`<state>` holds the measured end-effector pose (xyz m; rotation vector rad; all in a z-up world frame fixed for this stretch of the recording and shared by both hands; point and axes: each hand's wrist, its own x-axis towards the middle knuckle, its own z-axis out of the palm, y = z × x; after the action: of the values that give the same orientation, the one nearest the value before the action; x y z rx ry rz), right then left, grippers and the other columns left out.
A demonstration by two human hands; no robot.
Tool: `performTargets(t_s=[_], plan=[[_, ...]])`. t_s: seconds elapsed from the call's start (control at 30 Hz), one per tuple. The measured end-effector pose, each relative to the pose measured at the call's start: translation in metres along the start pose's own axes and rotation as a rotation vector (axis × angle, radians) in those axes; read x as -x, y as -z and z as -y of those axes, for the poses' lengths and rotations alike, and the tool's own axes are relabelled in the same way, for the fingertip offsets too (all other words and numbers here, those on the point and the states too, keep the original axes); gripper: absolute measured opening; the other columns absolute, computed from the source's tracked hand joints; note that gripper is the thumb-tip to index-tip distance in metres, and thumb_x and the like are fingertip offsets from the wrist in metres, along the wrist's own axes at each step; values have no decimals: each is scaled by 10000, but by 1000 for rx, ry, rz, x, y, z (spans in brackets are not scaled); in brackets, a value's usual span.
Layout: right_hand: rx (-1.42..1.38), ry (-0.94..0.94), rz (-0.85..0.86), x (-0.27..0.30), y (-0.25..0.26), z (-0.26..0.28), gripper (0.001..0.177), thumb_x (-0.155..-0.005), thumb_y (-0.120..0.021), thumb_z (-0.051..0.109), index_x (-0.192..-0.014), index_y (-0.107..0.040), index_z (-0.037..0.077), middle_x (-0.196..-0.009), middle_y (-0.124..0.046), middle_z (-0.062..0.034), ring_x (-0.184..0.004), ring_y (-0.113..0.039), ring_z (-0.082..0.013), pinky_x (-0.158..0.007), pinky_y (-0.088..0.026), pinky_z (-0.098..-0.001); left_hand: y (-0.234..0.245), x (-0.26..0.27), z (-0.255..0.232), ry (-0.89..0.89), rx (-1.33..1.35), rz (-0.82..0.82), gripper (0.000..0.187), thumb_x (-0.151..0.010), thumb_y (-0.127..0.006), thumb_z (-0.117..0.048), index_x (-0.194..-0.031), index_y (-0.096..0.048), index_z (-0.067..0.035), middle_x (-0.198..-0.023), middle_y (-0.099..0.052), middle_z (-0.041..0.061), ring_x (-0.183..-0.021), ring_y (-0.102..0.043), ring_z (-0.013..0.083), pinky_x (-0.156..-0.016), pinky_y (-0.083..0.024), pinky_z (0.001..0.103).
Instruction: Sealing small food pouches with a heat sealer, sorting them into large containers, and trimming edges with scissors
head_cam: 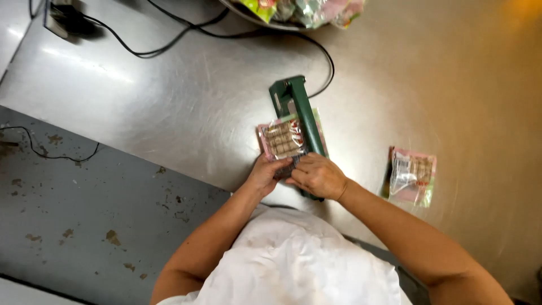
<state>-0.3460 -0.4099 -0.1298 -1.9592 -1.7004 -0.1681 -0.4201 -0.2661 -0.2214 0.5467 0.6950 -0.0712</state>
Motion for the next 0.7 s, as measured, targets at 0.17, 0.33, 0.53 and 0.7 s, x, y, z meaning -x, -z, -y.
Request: performTargets(t_s=[0.17,0.33,0.53,0.7], plan=[[9,-18,-8,4,-4,-1,446,-1065,-606,357,-690,-517,132,-657,-526,-52,-681,-619,-246,-662,-519,-357,-7,8,-12,8,6,13,397,-711,-889,90,-1054,-768,-70,-906,-786,119,-765,-779,247,-675,-645,388],[-1,-19,-20,3,-2,0,436,-1067,-607,332,-692,-518,128,-655,-522,-53,-683,-618,-246,-672,-519,-352,-5,5,-10,11,-26,12,420,-725,-894,64,-1097,-766,-82,-930,-790,103,-774,-779,246,-692,-645,377],[-46,-16,-22,0,2,2,427,-1068,-592,319,-693,-518,129,-643,-527,-55,-678,-618,-248,-667,-525,-366,-1,5,-8,-24,-35,33,384,-763,-880,55,-1106,-758,-66,-932,-791,115,-754,-783,244,-648,-648,369],[-64,17,-51,-14,25,12,299,-1033,-609,241,-777,-616,85,-712,-629,-106,-755,-679,-304,-736,-581,-429,-5,4,-9,-90,-31,49,438,-779,-839,97,-1169,-715,-59,-948,-783,144,-758,-788,265,-669,-663,420]])
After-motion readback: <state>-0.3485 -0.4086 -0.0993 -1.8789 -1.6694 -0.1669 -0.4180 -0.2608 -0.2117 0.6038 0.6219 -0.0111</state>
